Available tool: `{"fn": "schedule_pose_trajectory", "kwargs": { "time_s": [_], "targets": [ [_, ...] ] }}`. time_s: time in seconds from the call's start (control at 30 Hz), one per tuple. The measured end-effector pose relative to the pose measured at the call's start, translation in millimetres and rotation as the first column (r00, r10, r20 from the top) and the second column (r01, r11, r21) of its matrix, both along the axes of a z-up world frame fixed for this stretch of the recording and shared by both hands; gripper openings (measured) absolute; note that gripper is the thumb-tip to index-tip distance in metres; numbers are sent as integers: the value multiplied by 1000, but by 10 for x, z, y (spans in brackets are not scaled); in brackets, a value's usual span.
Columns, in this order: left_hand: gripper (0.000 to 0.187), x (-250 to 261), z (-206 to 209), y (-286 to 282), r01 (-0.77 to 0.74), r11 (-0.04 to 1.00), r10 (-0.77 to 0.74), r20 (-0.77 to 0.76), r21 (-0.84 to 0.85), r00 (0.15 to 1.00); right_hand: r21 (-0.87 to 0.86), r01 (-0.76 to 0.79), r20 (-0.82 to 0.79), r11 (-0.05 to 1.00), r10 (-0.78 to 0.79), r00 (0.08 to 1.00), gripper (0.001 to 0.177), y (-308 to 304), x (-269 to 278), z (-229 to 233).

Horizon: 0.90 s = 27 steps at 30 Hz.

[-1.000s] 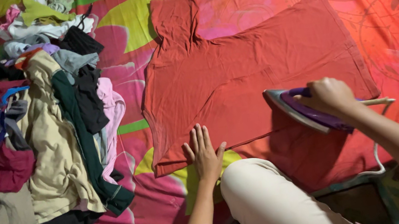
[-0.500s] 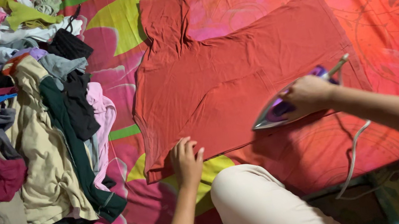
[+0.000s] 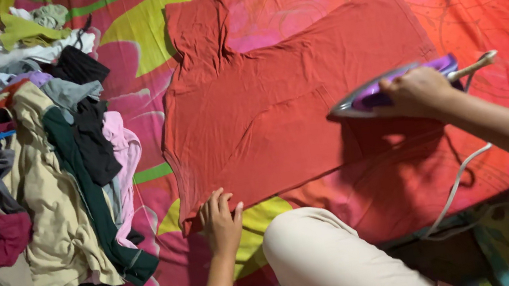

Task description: The person irons a red long-sleeved shirt laid out on a bed. They use a purple iron to smooth the sleeves and body, then fold the shirt in half and iron the folded edges.

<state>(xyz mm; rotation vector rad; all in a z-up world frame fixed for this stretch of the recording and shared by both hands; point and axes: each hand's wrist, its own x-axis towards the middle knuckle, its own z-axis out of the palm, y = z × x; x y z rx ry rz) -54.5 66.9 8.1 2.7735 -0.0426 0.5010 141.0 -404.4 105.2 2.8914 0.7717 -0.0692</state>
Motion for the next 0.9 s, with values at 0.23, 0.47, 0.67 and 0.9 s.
{"fn": "schedule_pose_trajectory", "kwargs": {
  "time_s": [0.23,0.47,0.67,0.9],
  "targets": [
    [39,7,-51,-112,-31,1000,31,-56,-2,998,116,-42,-65,992,50,997,67,295,30,21],
    [79,-109,-161,-32,-72,990,94,-181,122,979,100,-177,-170,979,192,966,64,687,-138,-28],
    [80,-167,-279,2,-77,990,103,-220,121,970,279,-439,450,854,288,845,32,460,-885,-192],
    [78,-145,-242,1,-69,992,90,-207,109,974,334,-470,462,817,293,837,19,469,-826,-342]
  ]
}}
